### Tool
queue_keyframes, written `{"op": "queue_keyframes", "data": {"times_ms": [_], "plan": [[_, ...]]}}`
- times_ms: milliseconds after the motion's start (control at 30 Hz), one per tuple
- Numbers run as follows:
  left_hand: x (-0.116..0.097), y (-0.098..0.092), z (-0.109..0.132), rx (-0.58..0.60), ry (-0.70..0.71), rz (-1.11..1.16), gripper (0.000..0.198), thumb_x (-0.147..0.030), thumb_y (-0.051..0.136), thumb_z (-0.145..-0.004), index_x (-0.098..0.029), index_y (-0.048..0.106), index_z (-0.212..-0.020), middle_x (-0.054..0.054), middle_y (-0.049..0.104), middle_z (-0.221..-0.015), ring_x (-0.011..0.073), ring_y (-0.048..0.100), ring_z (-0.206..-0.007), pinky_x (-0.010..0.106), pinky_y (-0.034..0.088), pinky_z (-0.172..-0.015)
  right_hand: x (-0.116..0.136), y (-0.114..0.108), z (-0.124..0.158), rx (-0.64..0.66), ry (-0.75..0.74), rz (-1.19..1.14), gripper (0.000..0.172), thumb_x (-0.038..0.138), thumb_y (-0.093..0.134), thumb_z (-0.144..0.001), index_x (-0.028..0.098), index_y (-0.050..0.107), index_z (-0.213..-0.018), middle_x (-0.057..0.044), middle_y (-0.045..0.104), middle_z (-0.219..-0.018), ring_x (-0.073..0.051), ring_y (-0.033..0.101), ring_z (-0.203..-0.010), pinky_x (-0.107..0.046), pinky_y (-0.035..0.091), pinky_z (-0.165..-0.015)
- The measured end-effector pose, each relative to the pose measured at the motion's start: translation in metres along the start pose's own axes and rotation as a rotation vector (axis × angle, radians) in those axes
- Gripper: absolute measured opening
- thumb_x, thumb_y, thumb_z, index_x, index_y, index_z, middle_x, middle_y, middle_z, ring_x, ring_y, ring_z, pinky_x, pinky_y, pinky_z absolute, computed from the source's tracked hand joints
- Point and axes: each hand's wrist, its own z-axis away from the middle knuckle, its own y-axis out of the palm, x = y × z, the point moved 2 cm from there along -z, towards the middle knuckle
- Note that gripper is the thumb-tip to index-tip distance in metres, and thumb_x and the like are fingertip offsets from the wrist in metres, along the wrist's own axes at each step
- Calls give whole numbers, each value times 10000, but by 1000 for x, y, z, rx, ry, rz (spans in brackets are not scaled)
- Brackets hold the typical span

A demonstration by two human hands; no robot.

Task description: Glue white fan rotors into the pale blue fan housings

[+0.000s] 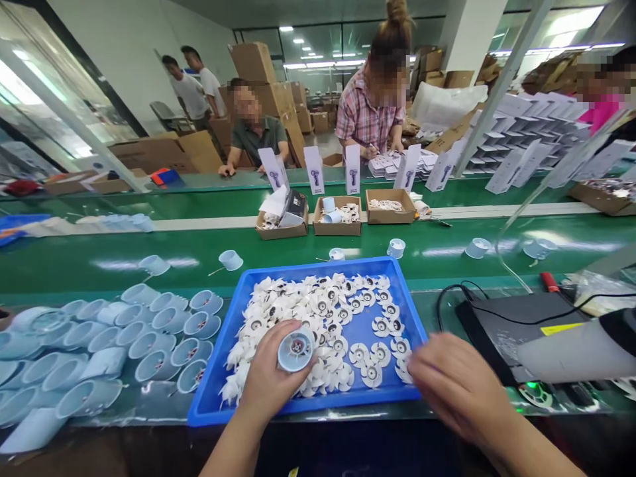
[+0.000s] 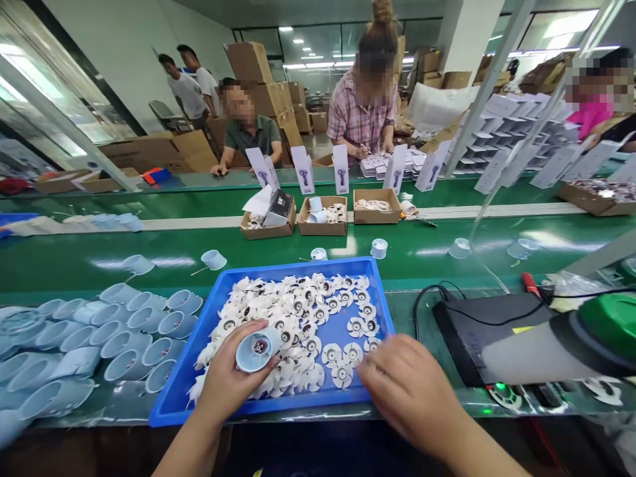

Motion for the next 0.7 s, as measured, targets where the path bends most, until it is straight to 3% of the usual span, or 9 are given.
{"op": "queue_keyframes", "data": {"times_ms": [67, 133, 233, 300, 367, 433, 600, 700], "plan": [[-2, 4, -1, 8, 14, 11, 489, -338, 737, -778, -233, 538, -1212, 95, 625, -1198, 288, 593, -1141, 473, 486, -995, -9, 28, -26, 271, 78, 70, 217, 170, 529, -962, 195, 625, -1156, -88, 628, -1112, -244, 571, -1025, -441, 452, -919], [-1, 5, -1, 8, 6, 15, 489, -343, 739, -776, -233, 539, -1208, 95, 628, -1186, 288, 599, -1126, 474, 494, -980, -14, 59, -52, 486, 133, 116, 180, 239, 627, -918, 200, 656, -1091, -81, 640, -1053, -261, 577, -1008, -420, 463, -879], [3, 1, 2, 1, -19, 35, 484, -346, 740, -776, -235, 540, -1202, 90, 632, -1169, 282, 604, -1110, 466, 500, -971, -14, 93, -78, 600, 116, 137, 324, 351, 787, -771, 170, 677, -1017, -103, 632, -1012, -310, 578, -980, -421, 480, -818], [5, -2, 5, -7, -37, 57, 486, -344, 739, -778, -236, 538, -1207, 89, 630, -1176, 277, 599, -1119, 458, 498, -977, -14, 104, -87, 644, 101, 157, 295, 298, 782, -755, 152, 670, -986, -115, 617, -1030, -318, 569, -985, -408, 475, -807], [5, -4, 7, -3, -51, 72, 492, -340, 737, -779, -239, 533, -1215, 87, 625, -1192, 275, 590, -1135, 451, 495, -984, -16, 102, -92, 649, 99, 191, 211, 183, 684, -815, 137, 647, -1017, -132, 596, -1080, -317, 553, -1020, -414, 454, -834], [5, -4, 8, 15, -57, 83, 500, -337, 736, -780, -246, 526, -1224, 84, 623, -1205, 275, 581, -1153, 450, 489, -994, -20, 92, -94, 670, 88, 213, 229, 115, 637, -833, 129, 629, -1061, -141, 588, -1103, -323, 546, -1041, -438, 428, -870], [7, -2, 8, 69, -64, 122, 512, -350, 737, -780, -264, 519, -1235, 74, 625, -1215, 279, 572, -1170, 453, 489, -995, -27, 68, -91, 844, -2, 109, 138, 183, 744, -795, 224, 678, -909, -14, 647, -987, -235, 609, -940, -364, 422, -888], [9, -1, 9, 93, -58, 142, 524, -359, 738, -779, -259, 516, -1243, 84, 617, -1229, 290, 566, -1181, 464, 483, -1002, -24, 72, -91, 805, 75, 103, 178, 183, 641, -887, 233, 659, -1057, -33, 639, -1056, -234, 599, -1005, -346, 431, -873]]}}
